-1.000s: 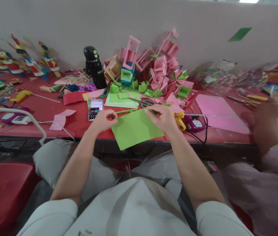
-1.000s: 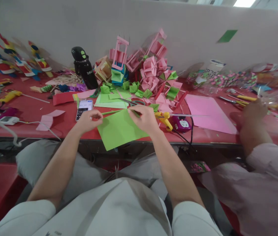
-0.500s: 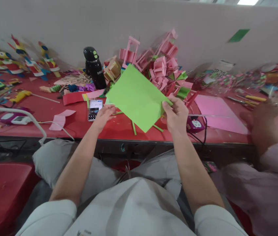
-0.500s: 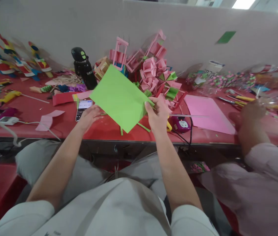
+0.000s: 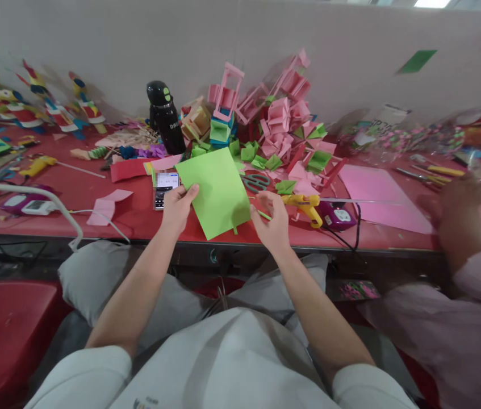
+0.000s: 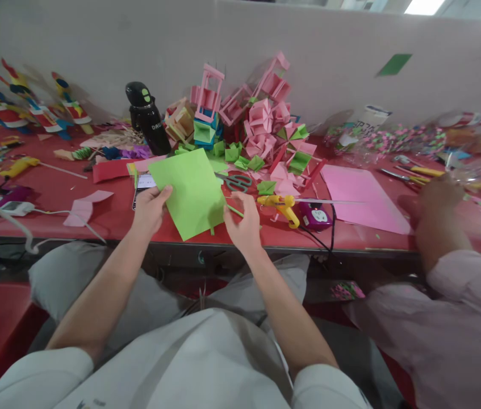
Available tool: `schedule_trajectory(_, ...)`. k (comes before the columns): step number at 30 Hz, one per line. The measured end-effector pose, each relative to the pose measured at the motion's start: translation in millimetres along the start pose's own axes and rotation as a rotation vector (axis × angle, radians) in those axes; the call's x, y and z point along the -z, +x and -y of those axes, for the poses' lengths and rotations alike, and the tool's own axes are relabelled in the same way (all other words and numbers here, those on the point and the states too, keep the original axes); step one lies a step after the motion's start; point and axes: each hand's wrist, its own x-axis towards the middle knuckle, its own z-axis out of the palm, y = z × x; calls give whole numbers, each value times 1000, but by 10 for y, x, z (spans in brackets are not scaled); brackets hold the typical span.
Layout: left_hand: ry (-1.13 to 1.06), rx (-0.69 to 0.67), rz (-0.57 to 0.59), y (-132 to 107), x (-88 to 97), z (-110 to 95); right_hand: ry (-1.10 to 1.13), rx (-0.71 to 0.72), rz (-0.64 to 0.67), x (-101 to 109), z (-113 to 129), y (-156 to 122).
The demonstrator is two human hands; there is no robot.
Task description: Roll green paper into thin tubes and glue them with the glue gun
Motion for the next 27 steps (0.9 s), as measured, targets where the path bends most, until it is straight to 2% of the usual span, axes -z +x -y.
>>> schedule_trajectory(1, 19, -43, -8, -21, -19, -37, -22, 62, 29, -10, 86, -2)
schedule_trajectory(3, 6, -116, 5, -92, -84, -135, -25, 129, 197, -60, 267, -5)
schedule_trajectory(5, -26, -134, 63, -177, -168, -245, -31, 155, 336, -139, 429, -8)
schedule_trajectory(6, -28, -149, 81, -213, -207, -294, -8, 143, 357, -180, 495, -9)
schedule_trajectory(10, 36, -219, 169, -248, -271, -379, 199, -34, 338, -260, 644, 8)
schedule_trajectory(13, 134, -257, 124, -192, -237, -315, 336, -182, 360, -228, 627, 36)
schedule_trajectory(15, 150, -217, 101, -153, -193, -249, 393, -254, 353, -204, 545, 47)
schedule_trajectory(19, 17, 16, 219, -88, 25, -174, 463, -420, 221, -163, 273, 42)
schedule_trajectory(22, 99, 156, 236, -42, 334, -201, 480, -577, 190, -77, 123, 51)
schedule_trajectory(23, 175, 185, 239, -28, 442, -219, 482, -598, 226, -34, 101, 61)
schedule_trajectory(25, 315, 251, 289, -4, 622, -255, 487, -597, 397, 59, 96, 95)
schedule_trajectory(27, 373, 268, 315, 18, 733, -274, 429, -540, 532, 140, 115, 139)
